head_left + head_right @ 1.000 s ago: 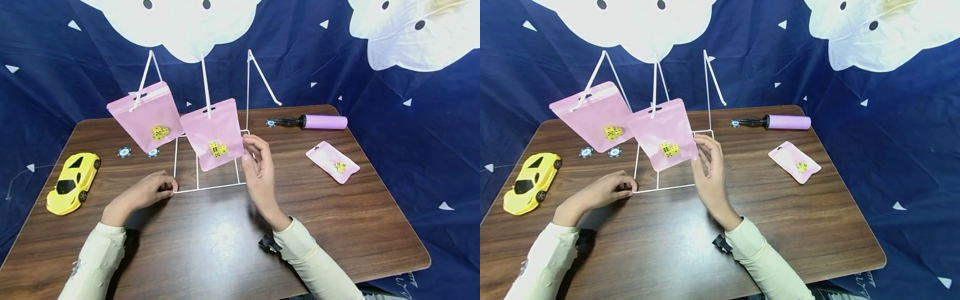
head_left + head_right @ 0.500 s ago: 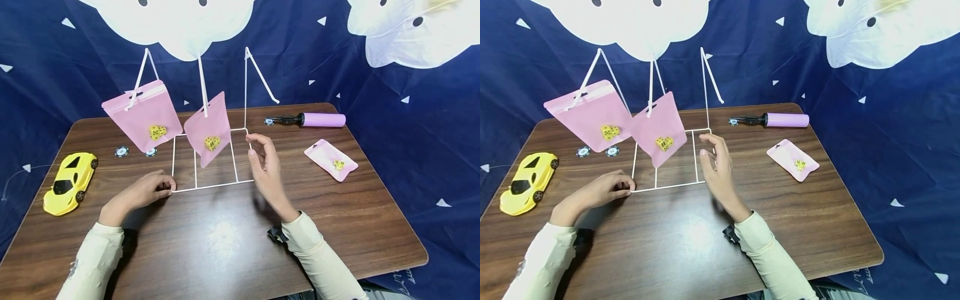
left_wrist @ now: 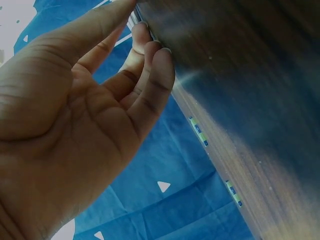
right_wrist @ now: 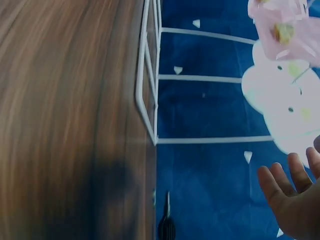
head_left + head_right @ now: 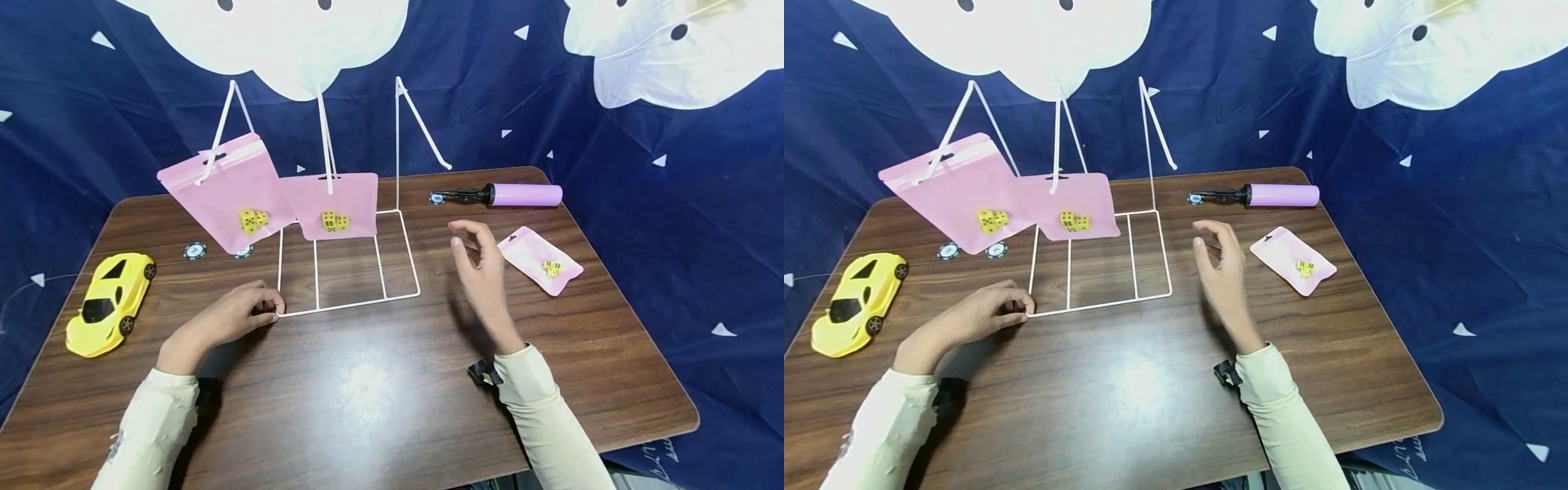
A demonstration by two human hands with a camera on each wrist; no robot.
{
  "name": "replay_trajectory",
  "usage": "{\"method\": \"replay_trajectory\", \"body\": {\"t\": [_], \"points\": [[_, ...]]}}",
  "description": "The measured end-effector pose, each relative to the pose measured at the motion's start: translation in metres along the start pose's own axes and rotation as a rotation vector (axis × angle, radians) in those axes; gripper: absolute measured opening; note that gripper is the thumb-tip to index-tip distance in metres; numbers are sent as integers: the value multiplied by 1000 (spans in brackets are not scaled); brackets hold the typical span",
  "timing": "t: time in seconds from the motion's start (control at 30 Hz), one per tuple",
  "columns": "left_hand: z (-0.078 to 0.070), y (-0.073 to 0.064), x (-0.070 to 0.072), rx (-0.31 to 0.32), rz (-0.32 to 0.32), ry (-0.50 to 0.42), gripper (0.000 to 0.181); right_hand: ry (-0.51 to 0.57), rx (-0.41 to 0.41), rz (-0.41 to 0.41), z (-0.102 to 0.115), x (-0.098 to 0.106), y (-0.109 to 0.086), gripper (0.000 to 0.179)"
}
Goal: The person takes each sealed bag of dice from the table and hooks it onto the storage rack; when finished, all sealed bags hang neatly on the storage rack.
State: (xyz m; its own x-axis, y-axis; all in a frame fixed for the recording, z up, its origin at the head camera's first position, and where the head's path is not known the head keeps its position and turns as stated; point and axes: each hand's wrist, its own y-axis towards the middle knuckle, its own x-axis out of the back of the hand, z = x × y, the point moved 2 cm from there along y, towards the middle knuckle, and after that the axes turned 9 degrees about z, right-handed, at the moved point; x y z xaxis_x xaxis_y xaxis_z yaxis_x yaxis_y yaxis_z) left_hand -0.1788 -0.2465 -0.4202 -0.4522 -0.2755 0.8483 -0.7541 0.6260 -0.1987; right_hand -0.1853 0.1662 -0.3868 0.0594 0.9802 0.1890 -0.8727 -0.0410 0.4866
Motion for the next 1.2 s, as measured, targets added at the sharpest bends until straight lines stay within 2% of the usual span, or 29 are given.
{"method": "replay_trajectory", "body": {"t": [0.67,0.87,1.1,1.2], "points": [[0,1,0,-8,4,-2,17,-77,-128,-112,-35,67,-8,25],[1,1,0,-28,-10,3,18,-127,-169,-141,-39,88,-8,27],[2,1,1,-4,1,-9,17,-119,-245,-209,-40,106,-11,26],[2,2,1,-6,5,-16,17,-150,-261,-217,-42,112,-11,26]]}}
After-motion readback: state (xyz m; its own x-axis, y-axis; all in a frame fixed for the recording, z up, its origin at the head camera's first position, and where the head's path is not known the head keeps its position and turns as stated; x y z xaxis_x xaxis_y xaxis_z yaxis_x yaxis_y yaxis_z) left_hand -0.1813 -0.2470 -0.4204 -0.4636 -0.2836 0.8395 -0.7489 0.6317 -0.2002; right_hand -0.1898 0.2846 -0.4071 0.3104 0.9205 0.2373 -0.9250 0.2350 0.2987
